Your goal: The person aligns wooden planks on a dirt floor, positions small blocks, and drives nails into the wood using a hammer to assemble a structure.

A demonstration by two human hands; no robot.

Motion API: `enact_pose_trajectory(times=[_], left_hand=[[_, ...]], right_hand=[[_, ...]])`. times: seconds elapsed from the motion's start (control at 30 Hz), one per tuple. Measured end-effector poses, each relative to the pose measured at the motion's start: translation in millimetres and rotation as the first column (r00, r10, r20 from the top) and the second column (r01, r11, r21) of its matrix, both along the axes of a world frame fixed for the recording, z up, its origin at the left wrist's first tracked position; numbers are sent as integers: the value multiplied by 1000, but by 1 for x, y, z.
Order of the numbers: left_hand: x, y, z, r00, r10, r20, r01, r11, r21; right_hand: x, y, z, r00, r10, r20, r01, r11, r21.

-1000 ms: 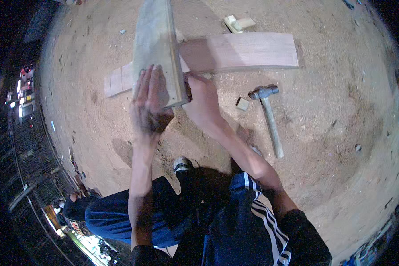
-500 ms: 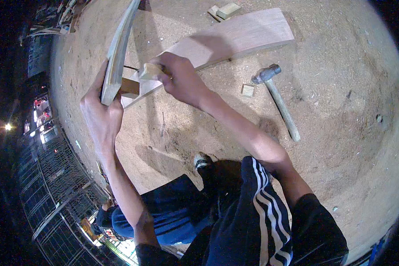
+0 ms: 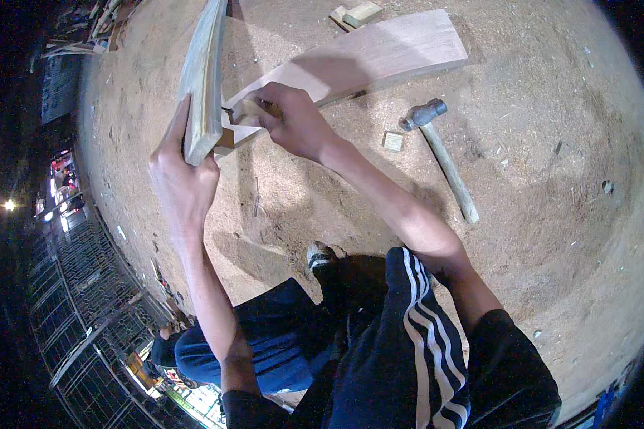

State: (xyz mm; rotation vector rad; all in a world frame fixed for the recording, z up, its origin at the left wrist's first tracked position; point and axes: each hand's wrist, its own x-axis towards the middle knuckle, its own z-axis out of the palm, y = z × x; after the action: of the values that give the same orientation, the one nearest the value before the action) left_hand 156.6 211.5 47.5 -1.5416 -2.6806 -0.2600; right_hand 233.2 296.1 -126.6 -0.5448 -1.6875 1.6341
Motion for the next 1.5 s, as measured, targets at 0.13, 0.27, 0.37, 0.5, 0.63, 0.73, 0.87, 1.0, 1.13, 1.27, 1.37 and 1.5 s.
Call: enact_pose_trajectory(times=[0.13,0.27,0.37,0.5,0.63,0.73,0.87,1.0,1.13,1.27,1.37,1.5], left_hand=[[6,-4,-20,997,-73,3,73,997,36],[9,-9,-34,999,-23,-30,24,999,23],[13,-9,-52,998,-59,-20,60,995,75],[23,-24,-82,998,-58,-29,59,997,44],[30,-36,-126,997,-48,59,44,997,64],[30,-44,-135,998,-12,57,4,990,141],[48,-35,-140,987,14,158,-43,982,182],[30,-52,-157,990,-22,140,5,992,124],[20,-56,-167,990,-131,-58,134,990,41],[12,-63,-183,975,-172,-139,182,982,56],[8,-62,-183,947,-257,-191,269,962,40],[0,-65,-187,928,-291,-234,293,956,-26]], right_hand=[[11,0,-3,999,42,27,-41,999,-36],[8,-9,-20,1000,7,-20,-8,999,-51],[11,-11,-35,998,-4,-62,-1,997,-76],[24,-17,-52,999,-31,-10,32,999,41],[30,-26,-96,994,-110,-12,111,992,52],[20,-33,-106,991,-133,27,131,989,68],[8,-43,-132,970,-224,-95,232,969,81],[-8,-53,-144,972,-215,-91,224,969,103],[7,-50,-141,992,-122,36,120,992,50],[0,-52,-163,982,-186,5,184,976,113],[5,-52,-157,988,-123,95,108,984,144],[6,-50,-157,989,-127,76,110,975,196]])
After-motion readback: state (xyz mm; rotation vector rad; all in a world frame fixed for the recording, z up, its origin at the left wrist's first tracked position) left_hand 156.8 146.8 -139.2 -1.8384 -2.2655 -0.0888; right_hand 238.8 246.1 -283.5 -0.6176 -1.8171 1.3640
